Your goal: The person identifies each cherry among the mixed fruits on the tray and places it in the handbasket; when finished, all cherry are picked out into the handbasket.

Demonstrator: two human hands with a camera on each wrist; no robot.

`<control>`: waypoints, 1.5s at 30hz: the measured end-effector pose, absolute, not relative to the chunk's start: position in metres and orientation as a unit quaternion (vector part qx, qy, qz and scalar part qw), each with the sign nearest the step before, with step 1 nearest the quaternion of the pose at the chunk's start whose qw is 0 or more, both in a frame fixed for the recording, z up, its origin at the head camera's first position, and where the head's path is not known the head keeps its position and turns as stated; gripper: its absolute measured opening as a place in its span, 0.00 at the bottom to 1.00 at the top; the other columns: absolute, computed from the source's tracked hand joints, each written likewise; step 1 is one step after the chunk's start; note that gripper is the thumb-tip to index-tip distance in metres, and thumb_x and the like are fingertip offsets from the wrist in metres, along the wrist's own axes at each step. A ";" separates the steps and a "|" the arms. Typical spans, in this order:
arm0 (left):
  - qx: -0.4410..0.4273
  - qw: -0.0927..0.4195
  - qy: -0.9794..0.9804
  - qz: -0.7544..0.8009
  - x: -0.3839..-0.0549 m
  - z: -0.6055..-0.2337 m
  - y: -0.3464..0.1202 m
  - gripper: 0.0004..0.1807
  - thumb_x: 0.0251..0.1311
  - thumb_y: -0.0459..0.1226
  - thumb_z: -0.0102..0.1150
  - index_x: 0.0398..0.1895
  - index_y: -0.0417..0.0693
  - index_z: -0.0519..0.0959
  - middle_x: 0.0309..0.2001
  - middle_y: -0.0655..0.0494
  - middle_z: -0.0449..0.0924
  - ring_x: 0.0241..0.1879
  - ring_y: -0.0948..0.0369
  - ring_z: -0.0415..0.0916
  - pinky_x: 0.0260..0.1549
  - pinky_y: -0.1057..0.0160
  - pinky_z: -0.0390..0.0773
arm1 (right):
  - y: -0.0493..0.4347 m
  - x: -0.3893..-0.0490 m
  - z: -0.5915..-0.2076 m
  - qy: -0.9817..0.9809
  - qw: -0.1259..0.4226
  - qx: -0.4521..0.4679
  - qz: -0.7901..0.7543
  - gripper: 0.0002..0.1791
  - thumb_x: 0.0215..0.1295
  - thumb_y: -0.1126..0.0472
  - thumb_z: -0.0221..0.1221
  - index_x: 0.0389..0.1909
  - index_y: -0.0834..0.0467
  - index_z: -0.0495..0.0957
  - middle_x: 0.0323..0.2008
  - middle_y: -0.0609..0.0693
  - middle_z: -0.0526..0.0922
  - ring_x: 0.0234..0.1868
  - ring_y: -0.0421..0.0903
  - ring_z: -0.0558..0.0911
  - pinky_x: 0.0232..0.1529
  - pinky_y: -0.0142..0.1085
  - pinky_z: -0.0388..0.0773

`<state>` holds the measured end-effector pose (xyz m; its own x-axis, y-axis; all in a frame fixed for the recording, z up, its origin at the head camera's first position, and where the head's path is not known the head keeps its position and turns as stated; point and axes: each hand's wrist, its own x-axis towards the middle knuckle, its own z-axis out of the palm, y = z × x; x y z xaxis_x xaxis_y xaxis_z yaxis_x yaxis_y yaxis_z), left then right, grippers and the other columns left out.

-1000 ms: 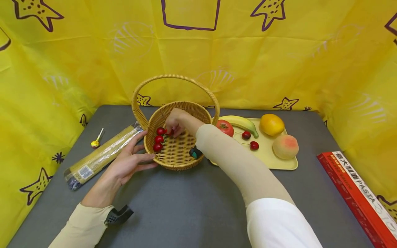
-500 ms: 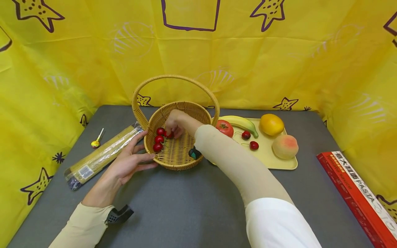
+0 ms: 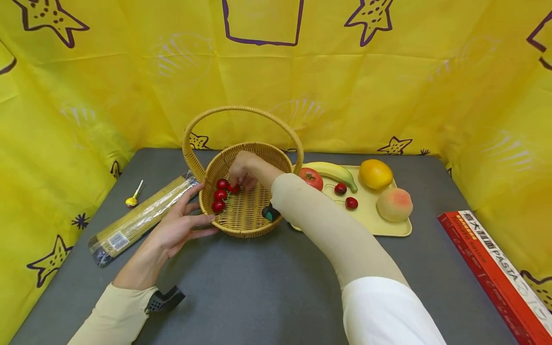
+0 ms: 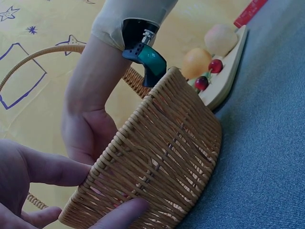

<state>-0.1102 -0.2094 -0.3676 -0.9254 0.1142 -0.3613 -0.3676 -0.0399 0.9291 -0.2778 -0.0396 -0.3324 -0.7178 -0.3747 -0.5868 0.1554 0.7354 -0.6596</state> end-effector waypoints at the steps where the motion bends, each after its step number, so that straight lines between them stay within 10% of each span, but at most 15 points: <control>1: -0.094 0.168 0.672 0.715 -0.110 -0.368 -0.210 0.52 0.67 0.22 0.59 0.85 0.65 0.46 0.76 0.34 0.53 0.63 0.36 0.75 0.51 0.47 0.87 | -0.039 -0.278 -0.332 0.857 0.366 -0.066 -0.358 0.06 0.62 0.69 0.70 0.38 0.64 0.85 0.47 0.62 0.82 0.55 0.62 0.84 0.53 0.50 0.89; 9: -0.087 0.168 0.674 0.714 -0.111 -0.369 -0.212 0.52 0.68 0.23 0.60 0.85 0.65 0.46 0.75 0.34 0.53 0.61 0.38 0.77 0.51 0.47 0.88 | -0.035 -0.272 -0.321 0.873 0.342 -0.088 -0.338 0.06 0.62 0.67 0.70 0.35 0.62 0.82 0.44 0.58 0.83 0.44 0.55 0.82 0.53 0.50 0.88; 17: -0.090 0.169 0.675 0.713 -0.110 -0.368 -0.212 0.51 0.68 0.23 0.60 0.85 0.65 0.46 0.76 0.34 0.53 0.62 0.39 0.76 0.51 0.47 0.88 | -0.026 -0.264 -0.299 0.847 0.360 -0.119 -0.372 0.22 0.65 0.66 0.70 0.59 0.65 0.81 0.40 0.51 0.78 0.45 0.54 0.78 0.58 0.51 0.85; 27: -0.083 0.171 0.676 0.712 -0.110 -0.368 -0.212 0.51 0.68 0.23 0.59 0.85 0.64 0.45 0.75 0.33 0.52 0.62 0.39 0.76 0.53 0.46 0.87 | -0.001 -0.251 -0.285 0.833 0.337 -0.167 -0.406 0.16 0.65 0.65 0.70 0.53 0.60 0.82 0.47 0.53 0.83 0.47 0.50 0.83 0.45 0.39 0.86; 45: -0.077 0.173 0.676 0.712 -0.111 -0.368 -0.210 0.52 0.68 0.23 0.59 0.85 0.64 0.44 0.76 0.33 0.52 0.61 0.41 0.78 0.52 0.48 0.87 | 0.066 -0.213 -0.264 0.802 0.270 -0.270 -0.460 0.16 0.64 0.63 0.71 0.52 0.56 0.84 0.49 0.52 0.86 0.53 0.52 0.84 0.54 0.45 0.85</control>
